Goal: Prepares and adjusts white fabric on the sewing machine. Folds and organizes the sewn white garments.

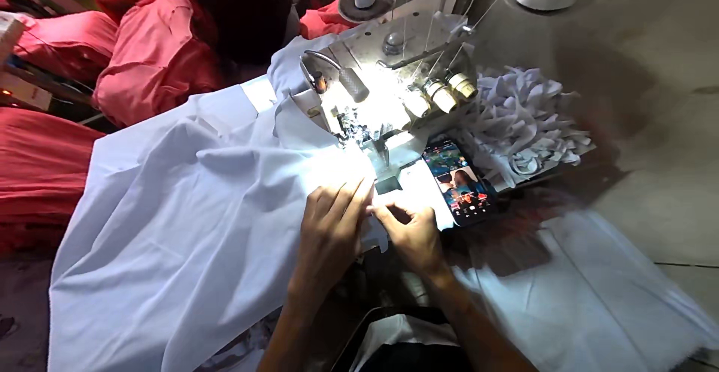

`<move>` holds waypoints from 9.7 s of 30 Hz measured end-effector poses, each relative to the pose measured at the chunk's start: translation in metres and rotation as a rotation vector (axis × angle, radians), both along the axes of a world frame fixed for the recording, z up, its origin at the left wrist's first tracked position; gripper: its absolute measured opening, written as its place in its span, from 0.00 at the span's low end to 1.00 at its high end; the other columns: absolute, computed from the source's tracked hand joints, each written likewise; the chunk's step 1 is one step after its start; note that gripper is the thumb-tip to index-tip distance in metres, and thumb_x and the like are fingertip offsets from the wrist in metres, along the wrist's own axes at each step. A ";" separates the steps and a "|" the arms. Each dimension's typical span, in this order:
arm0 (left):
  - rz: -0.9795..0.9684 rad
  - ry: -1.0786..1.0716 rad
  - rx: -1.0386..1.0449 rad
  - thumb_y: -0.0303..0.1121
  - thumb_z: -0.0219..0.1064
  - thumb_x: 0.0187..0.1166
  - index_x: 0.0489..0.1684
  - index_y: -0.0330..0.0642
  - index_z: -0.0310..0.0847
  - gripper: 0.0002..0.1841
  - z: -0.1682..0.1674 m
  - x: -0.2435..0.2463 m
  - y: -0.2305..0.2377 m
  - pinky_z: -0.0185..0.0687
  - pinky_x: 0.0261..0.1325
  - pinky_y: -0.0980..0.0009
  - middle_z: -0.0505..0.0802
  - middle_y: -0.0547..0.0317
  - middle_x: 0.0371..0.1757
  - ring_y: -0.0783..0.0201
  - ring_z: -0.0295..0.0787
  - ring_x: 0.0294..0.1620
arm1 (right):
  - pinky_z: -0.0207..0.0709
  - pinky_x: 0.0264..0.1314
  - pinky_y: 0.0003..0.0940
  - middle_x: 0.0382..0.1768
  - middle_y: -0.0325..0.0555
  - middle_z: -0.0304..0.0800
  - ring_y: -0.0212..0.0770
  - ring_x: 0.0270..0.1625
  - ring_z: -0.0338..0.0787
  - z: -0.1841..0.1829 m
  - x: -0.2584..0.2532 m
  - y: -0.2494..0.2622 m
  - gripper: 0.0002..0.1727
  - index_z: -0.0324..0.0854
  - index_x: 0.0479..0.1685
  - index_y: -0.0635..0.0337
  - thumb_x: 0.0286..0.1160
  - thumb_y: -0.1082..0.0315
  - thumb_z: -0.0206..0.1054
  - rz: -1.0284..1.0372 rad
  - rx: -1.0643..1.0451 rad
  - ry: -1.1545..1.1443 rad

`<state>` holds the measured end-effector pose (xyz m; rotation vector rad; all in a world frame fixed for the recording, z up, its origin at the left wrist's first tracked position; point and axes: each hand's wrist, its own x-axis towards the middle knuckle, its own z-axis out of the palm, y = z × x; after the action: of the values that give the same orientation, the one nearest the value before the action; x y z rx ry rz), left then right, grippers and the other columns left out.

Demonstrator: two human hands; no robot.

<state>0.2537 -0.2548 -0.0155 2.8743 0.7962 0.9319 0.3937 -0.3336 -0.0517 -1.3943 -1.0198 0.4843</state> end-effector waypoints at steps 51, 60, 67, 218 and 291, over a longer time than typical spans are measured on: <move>0.170 -0.070 -0.182 0.34 0.60 0.83 0.58 0.36 0.87 0.15 0.011 0.009 0.003 0.82 0.62 0.69 0.87 0.48 0.56 0.56 0.84 0.59 | 0.88 0.38 0.20 0.32 0.40 0.92 0.29 0.33 0.91 0.014 0.000 -0.005 0.12 0.81 0.39 0.62 0.62 0.77 0.79 0.009 0.065 0.198; 0.240 -0.090 -0.232 0.33 0.60 0.83 0.61 0.32 0.84 0.16 0.016 0.020 -0.007 0.86 0.58 0.71 0.84 0.44 0.59 0.57 0.87 0.57 | 0.88 0.37 0.21 0.33 0.40 0.92 0.29 0.32 0.91 0.015 0.005 -0.004 0.12 0.82 0.40 0.62 0.62 0.76 0.80 -0.007 0.075 0.172; 0.174 -0.147 -0.252 0.32 0.60 0.82 0.62 0.33 0.84 0.17 0.015 0.014 -0.003 0.83 0.65 0.69 0.86 0.44 0.60 0.56 0.85 0.63 | 0.88 0.37 0.20 0.32 0.39 0.92 0.29 0.31 0.91 0.013 0.004 -0.005 0.11 0.82 0.39 0.62 0.61 0.77 0.79 -0.028 0.061 0.154; 0.339 -1.619 -1.320 0.32 0.62 0.87 0.50 0.40 0.88 0.09 -0.048 -0.047 -0.085 0.96 0.48 0.68 0.98 0.56 0.43 0.65 0.98 0.40 | 0.88 0.43 0.17 0.33 0.35 0.97 0.21 0.36 0.93 0.008 0.021 -0.030 0.07 0.95 0.38 0.59 0.74 0.66 0.75 0.102 -0.255 -0.016; -0.109 -0.834 -0.498 0.31 0.54 0.88 0.86 0.49 0.60 0.26 0.003 -0.161 0.167 0.80 0.74 0.68 0.77 0.65 0.80 0.70 0.79 0.74 | 0.86 0.38 0.43 0.41 0.56 0.87 0.55 0.41 0.91 -0.021 0.009 -0.009 0.21 0.84 0.49 0.67 0.81 0.54 0.60 0.167 -0.294 -1.289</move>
<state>0.0924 -0.0879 -0.0125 1.8275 0.6361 1.4806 0.4031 -0.3424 -0.0728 -1.9054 -2.1567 -0.2571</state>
